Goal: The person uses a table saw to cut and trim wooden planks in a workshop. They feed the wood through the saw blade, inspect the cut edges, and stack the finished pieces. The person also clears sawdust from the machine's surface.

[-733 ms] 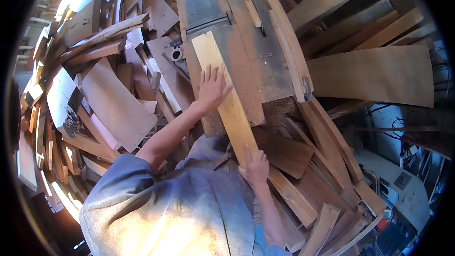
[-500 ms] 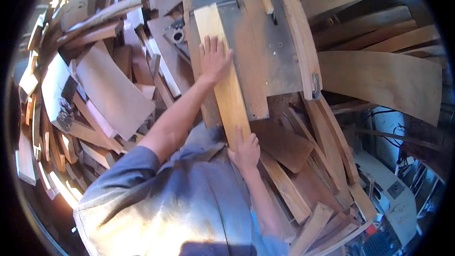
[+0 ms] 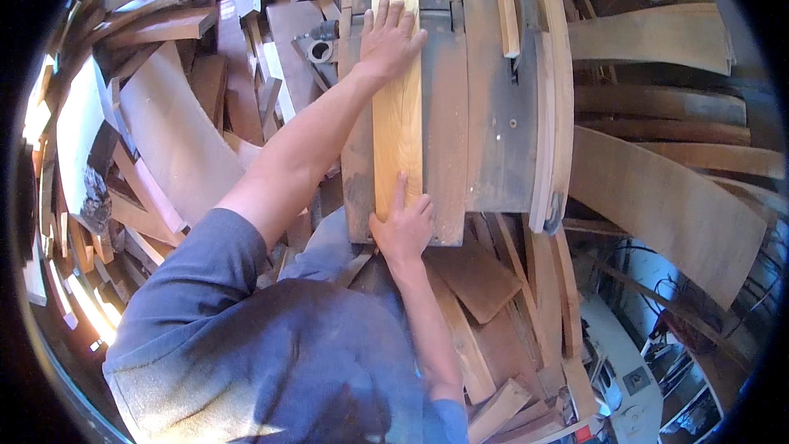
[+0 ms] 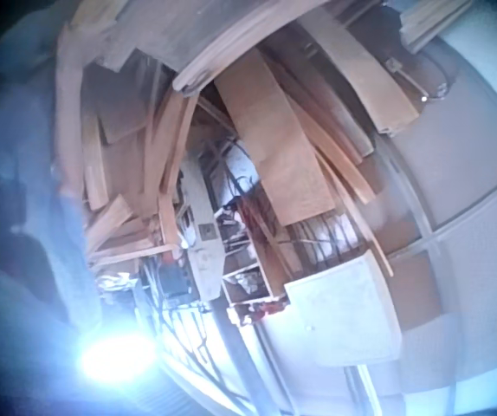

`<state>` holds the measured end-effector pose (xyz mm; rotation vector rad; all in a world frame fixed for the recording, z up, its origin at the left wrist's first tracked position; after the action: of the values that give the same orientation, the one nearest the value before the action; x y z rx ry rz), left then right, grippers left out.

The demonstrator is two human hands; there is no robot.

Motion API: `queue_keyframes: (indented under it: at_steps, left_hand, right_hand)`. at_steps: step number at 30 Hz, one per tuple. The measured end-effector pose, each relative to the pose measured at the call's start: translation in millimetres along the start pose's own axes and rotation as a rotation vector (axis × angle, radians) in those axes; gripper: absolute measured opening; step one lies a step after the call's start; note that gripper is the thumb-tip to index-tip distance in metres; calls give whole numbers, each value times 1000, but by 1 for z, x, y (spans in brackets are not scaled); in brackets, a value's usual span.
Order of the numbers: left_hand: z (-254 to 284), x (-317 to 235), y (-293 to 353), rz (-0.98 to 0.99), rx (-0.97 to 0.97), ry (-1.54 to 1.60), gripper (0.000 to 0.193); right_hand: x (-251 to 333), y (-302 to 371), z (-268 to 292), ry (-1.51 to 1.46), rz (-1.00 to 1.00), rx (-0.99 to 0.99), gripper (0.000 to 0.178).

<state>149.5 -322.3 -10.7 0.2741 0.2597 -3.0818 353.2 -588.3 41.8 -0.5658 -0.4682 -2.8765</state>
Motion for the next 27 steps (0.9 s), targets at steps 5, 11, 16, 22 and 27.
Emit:
queue_keyframes:
  at_steps: [5, 11, 16, 22, 27]
  left_hand:
    - [-11, 28, -56, -6, -42, -4, 63]
    - [-15, 45, -109, -23, -30, 17, 62]
    - [-15, 59, -148, -27, -15, 25, 62]
    - [-14, 67, -177, -16, 42, 10, 64]
    - [-11, 63, -165, -14, 49, 14, 62]
  right_hand:
    - [24, -58, 13, 119, -4, 20, 109]
    - [39, -108, 17, 94, -2, -32, 110]
    - [52, -145, 20, 100, -4, -56, 111]
    - [59, -171, 21, 73, -11, -48, 114]
    - [61, -161, 29, 105, -23, -43, 112]
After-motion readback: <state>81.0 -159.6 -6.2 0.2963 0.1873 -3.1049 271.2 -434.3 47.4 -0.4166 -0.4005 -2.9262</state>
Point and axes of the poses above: each hand's wrist, its own y-axis away from the middle knuckle, its own z-axis out of the back of the hand, x = y × z, the point moved 2 cm from there along -y, towards the middle knuckle, and after that the axes turned 7 degrees about -z, right-handed, at the moved point
